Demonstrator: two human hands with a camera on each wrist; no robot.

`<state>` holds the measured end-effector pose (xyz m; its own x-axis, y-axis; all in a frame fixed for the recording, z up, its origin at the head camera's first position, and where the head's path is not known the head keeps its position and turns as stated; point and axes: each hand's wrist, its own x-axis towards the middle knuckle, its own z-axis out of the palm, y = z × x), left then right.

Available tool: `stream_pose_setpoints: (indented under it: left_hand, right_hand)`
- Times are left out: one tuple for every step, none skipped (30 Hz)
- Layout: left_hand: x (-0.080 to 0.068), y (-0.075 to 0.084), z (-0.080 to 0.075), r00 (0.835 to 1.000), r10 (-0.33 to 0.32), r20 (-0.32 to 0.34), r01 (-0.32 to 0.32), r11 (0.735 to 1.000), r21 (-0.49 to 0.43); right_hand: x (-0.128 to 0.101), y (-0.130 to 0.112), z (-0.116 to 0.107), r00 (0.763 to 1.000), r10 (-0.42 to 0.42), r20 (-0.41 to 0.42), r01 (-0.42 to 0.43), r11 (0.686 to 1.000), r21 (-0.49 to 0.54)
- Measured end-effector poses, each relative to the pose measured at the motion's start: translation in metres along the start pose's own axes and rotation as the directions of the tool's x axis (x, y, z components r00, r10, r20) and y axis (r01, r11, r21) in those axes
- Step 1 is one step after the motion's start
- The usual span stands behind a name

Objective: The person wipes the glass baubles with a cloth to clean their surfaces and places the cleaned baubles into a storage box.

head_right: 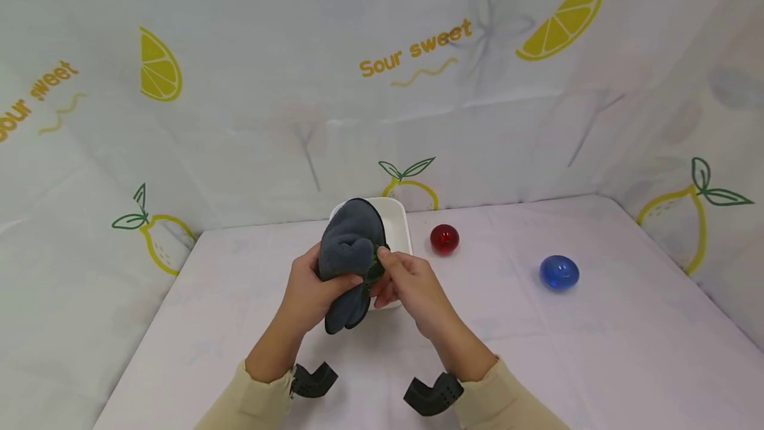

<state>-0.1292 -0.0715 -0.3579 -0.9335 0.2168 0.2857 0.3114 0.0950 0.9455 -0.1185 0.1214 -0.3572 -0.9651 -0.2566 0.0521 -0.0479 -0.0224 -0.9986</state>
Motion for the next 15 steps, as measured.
stream_pose_setpoints:
  left_hand:
    - [-0.0001,-0.0002,0.0003,1.000,-0.009,-0.002,0.009,1.000,0.001]
    - [-0.0002,-0.0002,0.0006,1.000,-0.014,-0.004,0.014,1.000,0.001]
    - [-0.0002,-0.0001,0.0006,1.000,-0.017,-0.007,0.017,1.000,0.002]
    - [-0.0002,0.0000,0.0005,1.000,-0.019,-0.010,0.019,1.000,0.006]
    - [-0.0002,0.0001,0.0003,1.000,-0.021,-0.014,0.022,1.000,0.010]
    - [0.0000,0.0000,0.0000,1.000,-0.023,-0.017,0.023,1.000,0.014]
    - [0.0002,0.0000,-0.0003,0.999,-0.025,-0.020,0.025,1.000,0.016]
    - [0.0006,0.0001,-0.0007,0.999,-0.027,-0.022,0.027,0.999,0.017]
    - [0.0008,0.0001,-0.0012,0.999,-0.031,-0.023,0.031,0.999,0.018]
    - [0.0012,-0.0003,-0.0016,0.999,-0.033,-0.022,0.033,0.999,0.014]
    - [0.0016,-0.0007,-0.0021,0.999,-0.035,-0.020,0.035,0.999,0.007]
    - [0.0018,-0.0008,-0.0024,0.999,-0.036,-0.016,0.036,0.999,0.001]
    - [0.0019,-0.0007,-0.0027,0.999,-0.037,-0.012,0.037,0.999,-0.006]
    - [0.0020,-0.0007,-0.0029,0.999,-0.036,-0.008,0.036,0.999,-0.012]
    - [0.0020,-0.0007,-0.0031,0.999,-0.035,-0.004,0.035,0.999,-0.016]
  right_hand:
    - [-0.0004,0.0003,0.0002,1.000,0.003,0.000,-0.003,1.000,0.001]
    - [-0.0008,0.0005,0.0004,1.000,0.003,-0.001,-0.003,1.000,0.002]
    - [-0.0013,0.0006,0.0005,1.000,0.001,-0.003,-0.001,1.000,0.001]
    - [-0.0019,0.0007,0.0006,1.000,-0.004,-0.005,0.004,1.000,-0.001]
    - [-0.0025,0.0006,0.0007,1.000,-0.012,-0.010,0.012,1.000,-0.007]
    - [-0.0029,0.0005,0.0007,1.000,-0.023,-0.015,0.022,1.000,-0.020]
    - [-0.0034,0.0001,0.0008,0.999,-0.039,-0.023,0.038,0.999,-0.035]
    - [-0.0038,-0.0002,0.0009,0.998,-0.063,-0.031,0.061,0.997,-0.056]
    - [-0.0042,-0.0004,0.0010,0.995,-0.087,-0.043,0.083,0.992,-0.090]
    - [-0.0045,-0.0006,0.0011,0.992,-0.114,-0.053,0.107,0.987,-0.122]
    - [-0.0048,-0.0009,0.0013,0.988,-0.140,-0.065,0.128,0.979,-0.155]
    - [-0.0050,-0.0013,0.0016,0.984,-0.162,-0.077,0.144,0.970,-0.194]
    - [-0.0055,-0.0016,0.0022,0.979,-0.184,-0.090,0.159,0.960,-0.232]
    - [-0.0061,-0.0019,0.0026,0.974,-0.201,-0.105,0.166,0.948,-0.271]
    - [-0.0067,-0.0021,0.0032,0.969,-0.217,-0.118,0.172,0.936,-0.308]
